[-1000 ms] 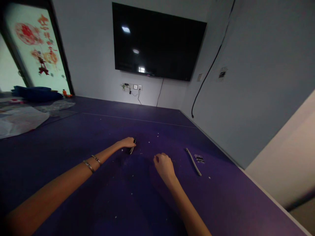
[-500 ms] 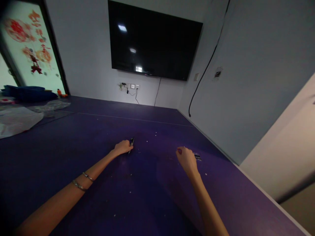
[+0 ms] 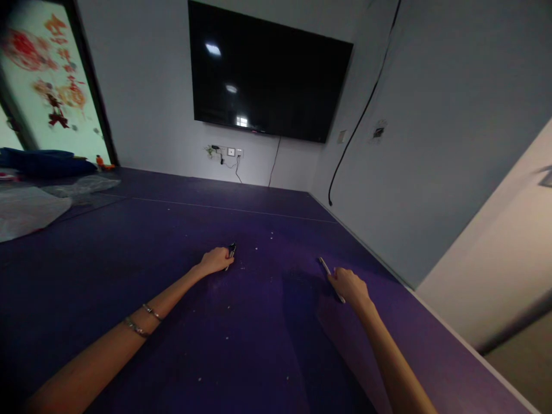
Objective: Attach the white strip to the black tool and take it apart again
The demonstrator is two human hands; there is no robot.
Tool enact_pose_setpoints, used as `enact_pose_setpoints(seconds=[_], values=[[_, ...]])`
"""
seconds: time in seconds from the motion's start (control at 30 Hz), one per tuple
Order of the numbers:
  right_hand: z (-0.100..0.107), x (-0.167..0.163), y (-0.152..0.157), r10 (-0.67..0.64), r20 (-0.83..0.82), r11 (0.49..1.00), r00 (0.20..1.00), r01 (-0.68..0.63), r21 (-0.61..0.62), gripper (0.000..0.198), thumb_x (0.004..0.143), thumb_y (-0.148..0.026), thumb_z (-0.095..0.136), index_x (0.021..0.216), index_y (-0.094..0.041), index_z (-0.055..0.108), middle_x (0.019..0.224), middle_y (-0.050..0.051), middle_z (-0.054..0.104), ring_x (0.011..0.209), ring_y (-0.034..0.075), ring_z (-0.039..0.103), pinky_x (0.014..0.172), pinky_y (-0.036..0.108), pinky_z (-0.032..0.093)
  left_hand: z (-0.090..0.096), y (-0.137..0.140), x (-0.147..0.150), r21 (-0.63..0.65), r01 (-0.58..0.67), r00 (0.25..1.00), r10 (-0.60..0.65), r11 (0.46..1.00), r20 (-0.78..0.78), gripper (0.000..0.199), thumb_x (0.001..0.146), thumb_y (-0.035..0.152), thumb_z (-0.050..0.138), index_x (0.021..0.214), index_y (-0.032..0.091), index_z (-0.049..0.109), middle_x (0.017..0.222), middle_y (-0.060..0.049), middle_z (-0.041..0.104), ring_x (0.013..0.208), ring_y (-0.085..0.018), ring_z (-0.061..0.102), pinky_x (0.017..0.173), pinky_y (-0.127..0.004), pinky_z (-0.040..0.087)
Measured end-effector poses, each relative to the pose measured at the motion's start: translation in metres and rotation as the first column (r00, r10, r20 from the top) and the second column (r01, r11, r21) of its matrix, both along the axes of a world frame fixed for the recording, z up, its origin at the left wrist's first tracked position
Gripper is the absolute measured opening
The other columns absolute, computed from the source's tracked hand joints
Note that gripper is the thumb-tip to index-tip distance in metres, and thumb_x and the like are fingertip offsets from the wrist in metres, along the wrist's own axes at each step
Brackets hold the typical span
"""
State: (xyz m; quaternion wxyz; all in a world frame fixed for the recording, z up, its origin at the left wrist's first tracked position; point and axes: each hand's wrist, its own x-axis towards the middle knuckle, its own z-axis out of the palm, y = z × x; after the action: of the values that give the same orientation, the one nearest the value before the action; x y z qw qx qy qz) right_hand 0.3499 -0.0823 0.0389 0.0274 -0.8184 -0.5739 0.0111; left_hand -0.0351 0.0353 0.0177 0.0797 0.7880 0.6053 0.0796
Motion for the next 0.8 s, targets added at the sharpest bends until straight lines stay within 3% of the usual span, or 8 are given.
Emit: enact_pose_setpoints(seconds=[0.23,0.53,0.67,0.8], values=[[-0.011,0.01,0.012,0.041,0.036,0.996,0.999,-0.038,-0.079,0.036,0.081,-0.043,0.039,0.09,-0.016,0.062,0.093,0.015,0.065,0.084,0.03,0.063,0.064,0.036,0.045,-0.003,0.0,0.001,0.041,0.02,1.0,-0.021,0.999,0.006,0.031,0.078,0.04,0.044,0.082,0.018,0.064,0.087,-0.01,0.067,0.081,-0.023,0.063,0.067,-0.03,0.046],[-0.025,0.021,0.028,0.169,0.005,0.978,0.986,-0.167,-0.123,0.034,0.082,-0.034,0.038,0.078,-0.013,0.065,0.084,0.016,0.067,0.078,0.025,0.065,0.057,0.027,0.041,-0.006,-0.004,-0.001,0.06,0.036,0.999,-0.038,0.998,0.033,0.038,0.081,0.047,0.04,0.081,0.018,0.065,0.086,-0.009,0.067,0.082,-0.023,0.063,0.068,-0.03,0.046],[-0.021,-0.014,0.03,0.199,0.004,0.979,0.98,-0.199,-0.033,0.037,0.083,-0.034,0.037,0.07,-0.014,0.065,0.079,0.016,0.068,0.079,0.026,0.065,0.058,0.027,0.04,-0.008,-0.005,-0.001,0.076,0.02,0.999,-0.024,0.997,0.042,0.044,0.086,0.047,0.032,0.086,0.018,0.065,0.088,-0.01,0.067,0.082,-0.022,0.063,0.07,-0.03,0.045],[-0.015,-0.082,0.032,0.274,-0.059,0.96,0.96,-0.27,0.071,0.036,0.084,-0.036,0.036,0.075,-0.016,0.065,0.08,0.012,0.068,0.078,0.024,0.065,0.059,0.025,0.04,-0.012,-0.003,-0.001,0.105,-0.024,0.999,0.019,0.994,0.043,0.047,0.089,0.043,0.026,0.09,0.018,0.066,0.091,-0.01,0.067,0.084,-0.022,0.063,0.072,-0.03,0.045]])
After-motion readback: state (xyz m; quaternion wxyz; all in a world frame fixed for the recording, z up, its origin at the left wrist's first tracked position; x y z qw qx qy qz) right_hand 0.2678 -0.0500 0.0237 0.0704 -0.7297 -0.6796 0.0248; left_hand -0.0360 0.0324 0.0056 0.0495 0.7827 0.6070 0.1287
